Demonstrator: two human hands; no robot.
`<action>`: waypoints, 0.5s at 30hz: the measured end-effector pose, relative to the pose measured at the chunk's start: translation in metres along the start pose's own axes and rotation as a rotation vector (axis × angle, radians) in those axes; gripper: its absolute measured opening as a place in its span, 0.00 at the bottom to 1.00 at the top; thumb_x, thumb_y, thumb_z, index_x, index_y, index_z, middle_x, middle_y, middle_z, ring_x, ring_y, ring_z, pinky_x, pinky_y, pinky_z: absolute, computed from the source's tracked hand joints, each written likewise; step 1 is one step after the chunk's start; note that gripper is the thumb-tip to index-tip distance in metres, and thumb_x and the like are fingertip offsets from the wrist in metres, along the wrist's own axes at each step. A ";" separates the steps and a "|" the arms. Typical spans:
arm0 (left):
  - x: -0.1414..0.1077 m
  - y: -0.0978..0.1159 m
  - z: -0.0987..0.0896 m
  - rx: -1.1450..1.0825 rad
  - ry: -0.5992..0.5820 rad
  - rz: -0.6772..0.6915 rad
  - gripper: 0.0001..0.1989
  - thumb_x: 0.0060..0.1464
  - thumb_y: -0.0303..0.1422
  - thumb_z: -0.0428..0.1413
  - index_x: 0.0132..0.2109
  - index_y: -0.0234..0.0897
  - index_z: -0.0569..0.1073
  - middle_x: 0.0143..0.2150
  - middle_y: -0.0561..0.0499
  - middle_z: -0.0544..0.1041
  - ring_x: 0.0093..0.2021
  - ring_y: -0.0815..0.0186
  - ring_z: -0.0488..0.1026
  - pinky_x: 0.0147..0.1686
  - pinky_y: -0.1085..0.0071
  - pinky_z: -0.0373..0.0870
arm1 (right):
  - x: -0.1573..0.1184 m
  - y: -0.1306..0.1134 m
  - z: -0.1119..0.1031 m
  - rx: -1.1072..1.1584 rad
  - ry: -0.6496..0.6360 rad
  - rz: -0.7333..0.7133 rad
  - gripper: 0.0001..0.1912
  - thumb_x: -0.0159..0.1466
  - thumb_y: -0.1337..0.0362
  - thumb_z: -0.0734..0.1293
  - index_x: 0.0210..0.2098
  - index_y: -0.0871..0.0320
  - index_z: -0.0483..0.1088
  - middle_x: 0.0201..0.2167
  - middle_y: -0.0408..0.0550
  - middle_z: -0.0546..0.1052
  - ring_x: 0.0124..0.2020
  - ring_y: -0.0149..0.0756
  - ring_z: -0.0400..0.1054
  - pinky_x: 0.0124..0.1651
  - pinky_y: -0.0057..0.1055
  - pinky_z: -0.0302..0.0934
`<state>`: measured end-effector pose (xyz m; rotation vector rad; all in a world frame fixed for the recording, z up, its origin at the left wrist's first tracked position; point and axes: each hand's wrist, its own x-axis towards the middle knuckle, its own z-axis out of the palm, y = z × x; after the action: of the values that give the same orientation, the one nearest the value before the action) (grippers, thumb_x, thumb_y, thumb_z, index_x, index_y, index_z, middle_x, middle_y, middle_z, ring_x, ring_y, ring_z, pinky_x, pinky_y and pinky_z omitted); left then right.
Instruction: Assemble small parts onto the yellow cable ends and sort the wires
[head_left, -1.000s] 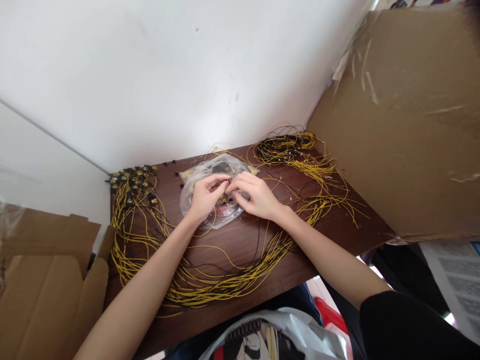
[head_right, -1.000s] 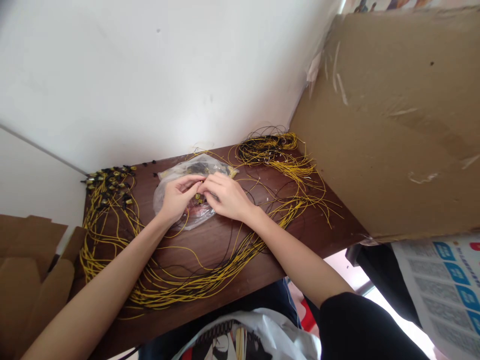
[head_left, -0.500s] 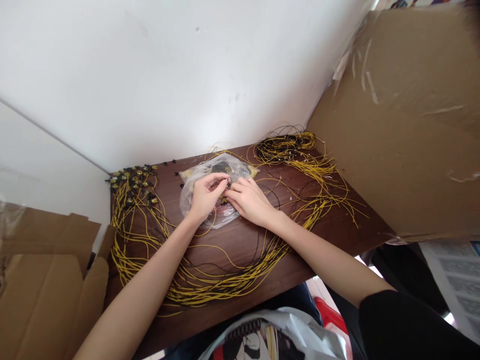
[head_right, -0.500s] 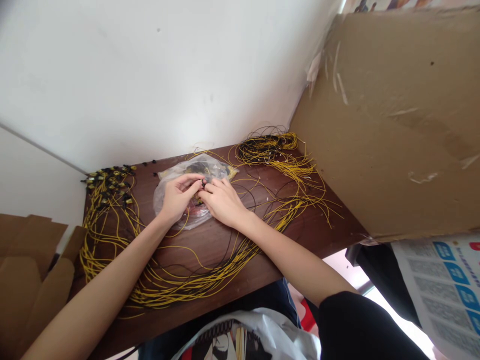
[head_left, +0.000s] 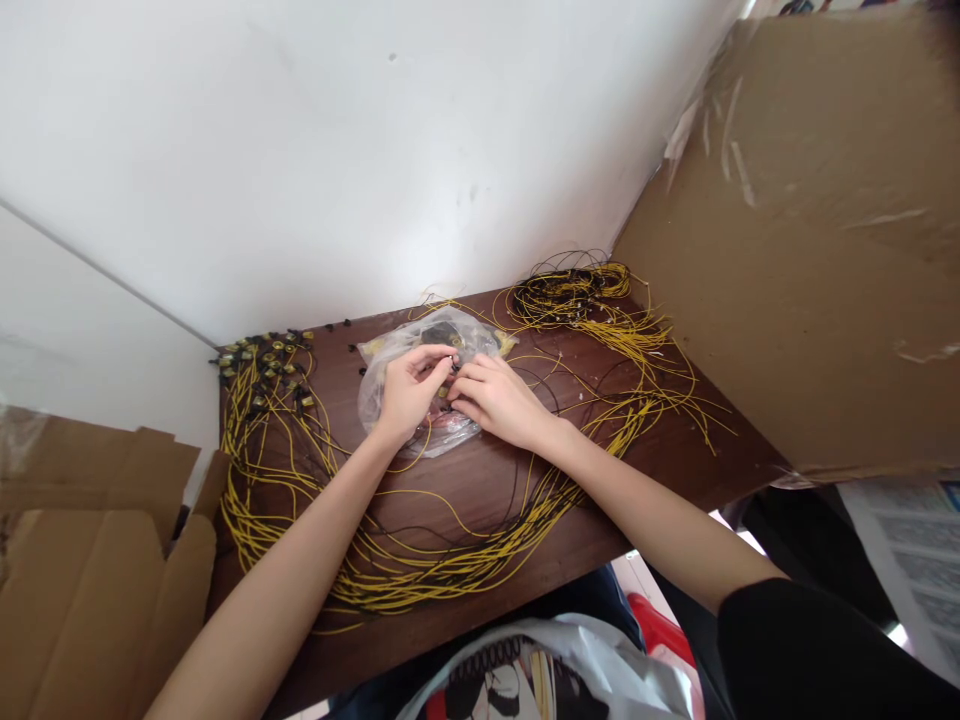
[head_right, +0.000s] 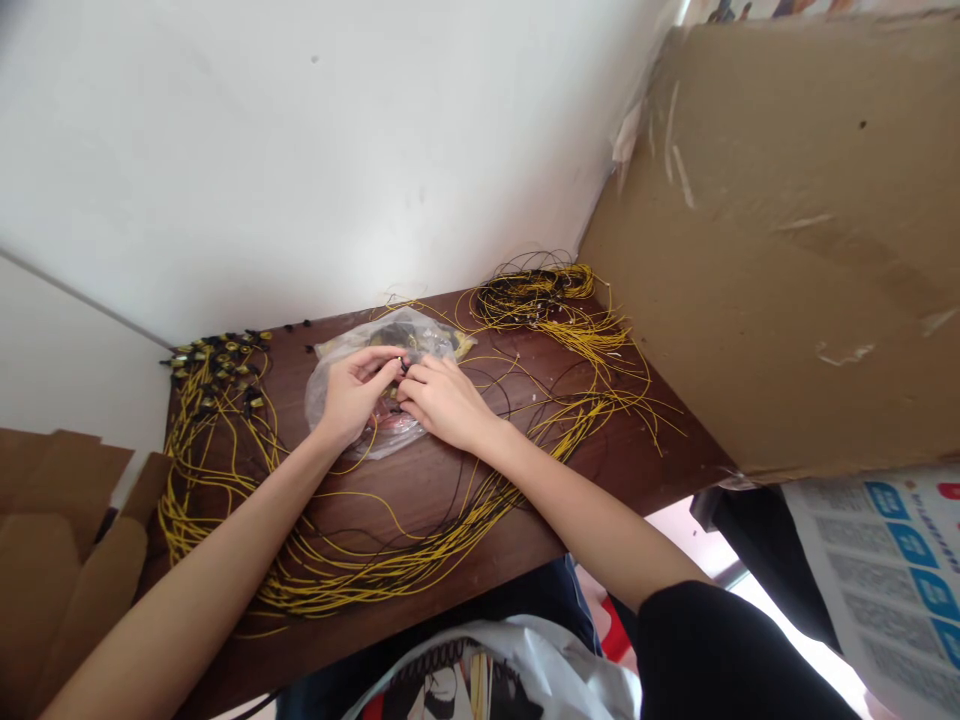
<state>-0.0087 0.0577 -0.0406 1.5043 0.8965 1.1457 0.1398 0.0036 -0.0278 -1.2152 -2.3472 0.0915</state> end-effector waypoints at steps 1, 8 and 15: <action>0.000 0.000 0.000 -0.002 -0.001 0.001 0.11 0.47 0.34 0.59 0.38 0.32 0.76 0.36 0.47 0.78 0.34 0.66 0.75 0.37 0.71 0.72 | 0.000 0.000 0.000 0.005 -0.003 -0.003 0.09 0.64 0.64 0.60 0.36 0.60 0.71 0.36 0.51 0.73 0.42 0.39 0.59 0.45 0.36 0.53; 0.000 -0.001 -0.001 0.010 -0.013 -0.009 0.11 0.47 0.33 0.59 0.39 0.32 0.76 0.35 0.47 0.78 0.31 0.68 0.74 0.35 0.73 0.72 | 0.000 -0.001 0.002 -0.009 -0.028 0.004 0.10 0.65 0.65 0.60 0.39 0.59 0.73 0.35 0.51 0.71 0.40 0.38 0.58 0.45 0.36 0.55; 0.000 -0.002 0.000 0.020 -0.015 0.036 0.10 0.48 0.32 0.58 0.38 0.32 0.76 0.36 0.48 0.78 0.36 0.68 0.74 0.37 0.74 0.71 | 0.001 0.002 -0.005 0.119 0.040 0.021 0.07 0.63 0.65 0.62 0.35 0.60 0.71 0.34 0.50 0.71 0.39 0.37 0.60 0.45 0.35 0.57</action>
<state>-0.0090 0.0588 -0.0425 1.5490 0.8766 1.1535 0.1433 0.0049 -0.0236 -1.1734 -2.2608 0.2094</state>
